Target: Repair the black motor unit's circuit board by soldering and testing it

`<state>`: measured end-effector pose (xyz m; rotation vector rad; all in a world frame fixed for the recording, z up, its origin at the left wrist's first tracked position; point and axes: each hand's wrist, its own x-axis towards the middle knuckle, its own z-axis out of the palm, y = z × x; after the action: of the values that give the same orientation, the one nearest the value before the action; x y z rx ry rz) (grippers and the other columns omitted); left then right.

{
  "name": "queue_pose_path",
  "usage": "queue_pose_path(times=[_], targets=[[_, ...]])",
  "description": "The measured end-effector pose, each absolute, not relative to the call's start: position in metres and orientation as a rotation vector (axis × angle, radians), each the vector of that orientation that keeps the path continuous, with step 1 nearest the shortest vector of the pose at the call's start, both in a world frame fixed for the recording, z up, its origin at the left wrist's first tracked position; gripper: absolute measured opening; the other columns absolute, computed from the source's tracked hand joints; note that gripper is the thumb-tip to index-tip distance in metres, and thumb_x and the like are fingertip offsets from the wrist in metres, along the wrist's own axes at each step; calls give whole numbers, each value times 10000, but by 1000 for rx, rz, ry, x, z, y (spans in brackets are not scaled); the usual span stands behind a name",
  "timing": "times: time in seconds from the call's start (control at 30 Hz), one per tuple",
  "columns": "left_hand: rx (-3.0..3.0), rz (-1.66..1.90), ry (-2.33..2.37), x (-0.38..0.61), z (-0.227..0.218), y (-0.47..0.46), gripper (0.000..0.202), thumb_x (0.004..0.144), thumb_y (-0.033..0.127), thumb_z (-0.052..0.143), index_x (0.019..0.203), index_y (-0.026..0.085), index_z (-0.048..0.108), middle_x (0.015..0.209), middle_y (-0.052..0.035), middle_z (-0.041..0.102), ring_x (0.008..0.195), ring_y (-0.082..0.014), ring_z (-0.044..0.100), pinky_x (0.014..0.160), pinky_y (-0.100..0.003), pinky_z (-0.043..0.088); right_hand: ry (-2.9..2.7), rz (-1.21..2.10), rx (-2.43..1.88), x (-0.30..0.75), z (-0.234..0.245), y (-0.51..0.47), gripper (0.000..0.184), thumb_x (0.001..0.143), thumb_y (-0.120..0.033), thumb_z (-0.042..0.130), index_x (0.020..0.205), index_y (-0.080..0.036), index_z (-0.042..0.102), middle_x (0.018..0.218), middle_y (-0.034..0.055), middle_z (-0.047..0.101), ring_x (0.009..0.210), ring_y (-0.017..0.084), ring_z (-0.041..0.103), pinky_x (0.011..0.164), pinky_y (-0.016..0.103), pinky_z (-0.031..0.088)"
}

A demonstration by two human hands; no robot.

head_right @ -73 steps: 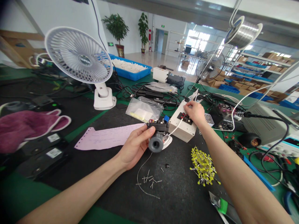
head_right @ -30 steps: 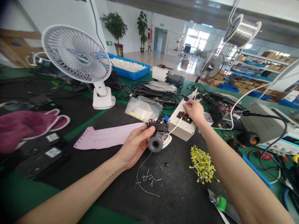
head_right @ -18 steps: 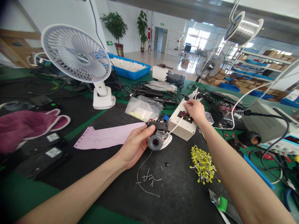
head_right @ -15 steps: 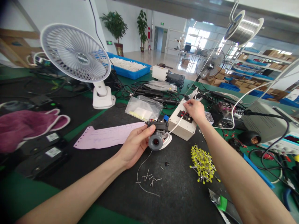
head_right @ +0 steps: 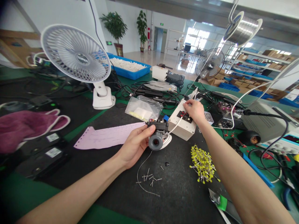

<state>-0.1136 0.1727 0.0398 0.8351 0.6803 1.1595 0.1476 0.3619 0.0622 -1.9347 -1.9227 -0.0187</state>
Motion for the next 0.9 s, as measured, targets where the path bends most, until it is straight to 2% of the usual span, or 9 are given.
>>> queue_pose_path(times=[0.63,0.9], targets=[[836,1165,671,-113,42,173,407,916,459,768,1170,141,754,1056,-103,785,795,-159,688,745,-290,565,-1919,-27,-1919,149,61,362,286,1034,-406,666,1137,-141,693,1120,72,695,1049,215,679,972,432,573],[837,1172,665,-113,42,172,414,911,461,770,1174,141,764,1019,-100,786,768,-162,680,700,-281,549,-1924,-29,-1936,146,64,359,282,1034,-400,666,1140,-140,695,1119,72,695,1053,216,680,973,434,575]])
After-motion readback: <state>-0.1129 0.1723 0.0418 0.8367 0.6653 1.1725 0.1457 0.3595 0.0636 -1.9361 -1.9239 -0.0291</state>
